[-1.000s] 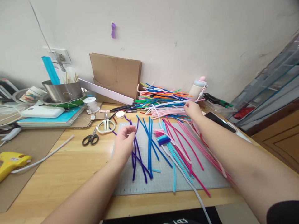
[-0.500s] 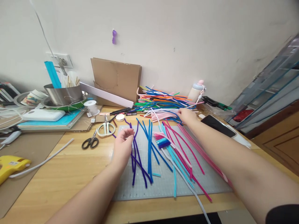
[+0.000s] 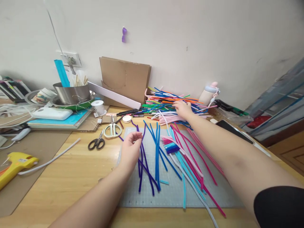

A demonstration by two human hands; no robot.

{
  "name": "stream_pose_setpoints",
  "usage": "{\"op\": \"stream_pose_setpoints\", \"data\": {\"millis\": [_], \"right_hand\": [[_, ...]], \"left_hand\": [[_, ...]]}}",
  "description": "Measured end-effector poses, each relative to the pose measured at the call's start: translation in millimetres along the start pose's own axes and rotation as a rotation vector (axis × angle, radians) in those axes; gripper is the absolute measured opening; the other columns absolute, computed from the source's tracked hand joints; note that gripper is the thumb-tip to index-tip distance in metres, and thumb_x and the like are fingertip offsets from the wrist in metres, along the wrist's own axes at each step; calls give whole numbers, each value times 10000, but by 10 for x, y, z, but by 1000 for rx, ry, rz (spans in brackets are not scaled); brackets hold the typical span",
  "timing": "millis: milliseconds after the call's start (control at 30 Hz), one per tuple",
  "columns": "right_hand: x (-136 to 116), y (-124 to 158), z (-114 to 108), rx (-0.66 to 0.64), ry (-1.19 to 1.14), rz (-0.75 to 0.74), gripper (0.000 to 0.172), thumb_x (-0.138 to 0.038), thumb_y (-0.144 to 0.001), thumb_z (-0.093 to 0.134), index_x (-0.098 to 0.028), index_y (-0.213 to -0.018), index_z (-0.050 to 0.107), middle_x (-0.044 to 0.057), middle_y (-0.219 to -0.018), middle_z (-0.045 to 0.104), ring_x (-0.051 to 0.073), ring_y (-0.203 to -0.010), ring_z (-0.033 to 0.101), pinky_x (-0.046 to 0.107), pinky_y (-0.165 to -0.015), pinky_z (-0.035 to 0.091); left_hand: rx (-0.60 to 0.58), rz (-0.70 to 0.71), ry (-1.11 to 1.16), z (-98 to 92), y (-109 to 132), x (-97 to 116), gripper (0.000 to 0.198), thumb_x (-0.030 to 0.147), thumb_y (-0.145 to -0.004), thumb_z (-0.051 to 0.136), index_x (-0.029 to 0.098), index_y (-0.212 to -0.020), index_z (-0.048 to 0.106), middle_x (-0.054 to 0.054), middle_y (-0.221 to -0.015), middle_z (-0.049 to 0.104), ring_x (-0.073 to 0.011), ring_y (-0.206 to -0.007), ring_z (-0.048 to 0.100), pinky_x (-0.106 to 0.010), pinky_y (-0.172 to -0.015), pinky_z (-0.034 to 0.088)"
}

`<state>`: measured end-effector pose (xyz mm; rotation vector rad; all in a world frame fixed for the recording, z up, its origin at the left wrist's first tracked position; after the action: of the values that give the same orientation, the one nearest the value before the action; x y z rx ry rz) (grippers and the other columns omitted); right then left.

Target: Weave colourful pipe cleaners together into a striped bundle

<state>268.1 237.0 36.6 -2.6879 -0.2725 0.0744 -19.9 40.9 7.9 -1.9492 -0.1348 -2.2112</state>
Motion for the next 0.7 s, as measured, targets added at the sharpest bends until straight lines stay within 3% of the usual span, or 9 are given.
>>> {"op": "stream_pose_setpoints", "data": {"millis": [167,333,533,633,700], "right_hand": [[57,-161,53,24,-33,21,327,-128,-809,402,-212,-929,694,75,-1175,612,264,-1071,478,461,-864,267],[184,-201,-128,114,-72,102,365,-174,-833,366,-170,-1091,624,111,-1234,545,265,-1111,478,426,-874,339],[446,-242,-582,459,-226,151,488,-144,-762,450,-78,-1244,490,185,-1280,438,248,-1188,419,371,-973,338],[546,-240,-918,644,-302,108,565,-101,-738,445,-52,-1299,412,214,-1322,362,233,-1225,356,389,-1022,275],[543,-202,-1169,694,-306,87,593,-82,-738,437,-43,-1326,366,221,-1361,289,226,-1272,260,400,-1053,198]], "left_hand": [[-7,-15,20,23,36,33,172,163,-664,558,152,-830,597,-29,-811,620,-142,-780,555,-278,-763,404],[-27,-35,45,57,74,59,166,166,-669,560,146,-831,592,-36,-815,616,-145,-787,557,-273,-748,401],[-24,-21,36,47,58,44,169,162,-670,555,149,-833,596,-35,-812,616,-146,-786,559,-282,-763,403],[-21,-16,22,40,41,24,170,159,-667,554,151,-832,595,-35,-812,620,-146,-780,559,-283,-760,405],[-23,-13,19,40,35,6,170,157,-669,552,151,-833,594,-35,-811,623,-146,-776,563,-283,-758,409]]}}
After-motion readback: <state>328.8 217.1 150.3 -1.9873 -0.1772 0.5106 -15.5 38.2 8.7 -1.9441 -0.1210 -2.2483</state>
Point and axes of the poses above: each hand's wrist, its own y-axis away from the middle knuckle, its own z-axis out of the palm, x = y × z, the point moved 3 cm from there along -y, towards the middle knuckle
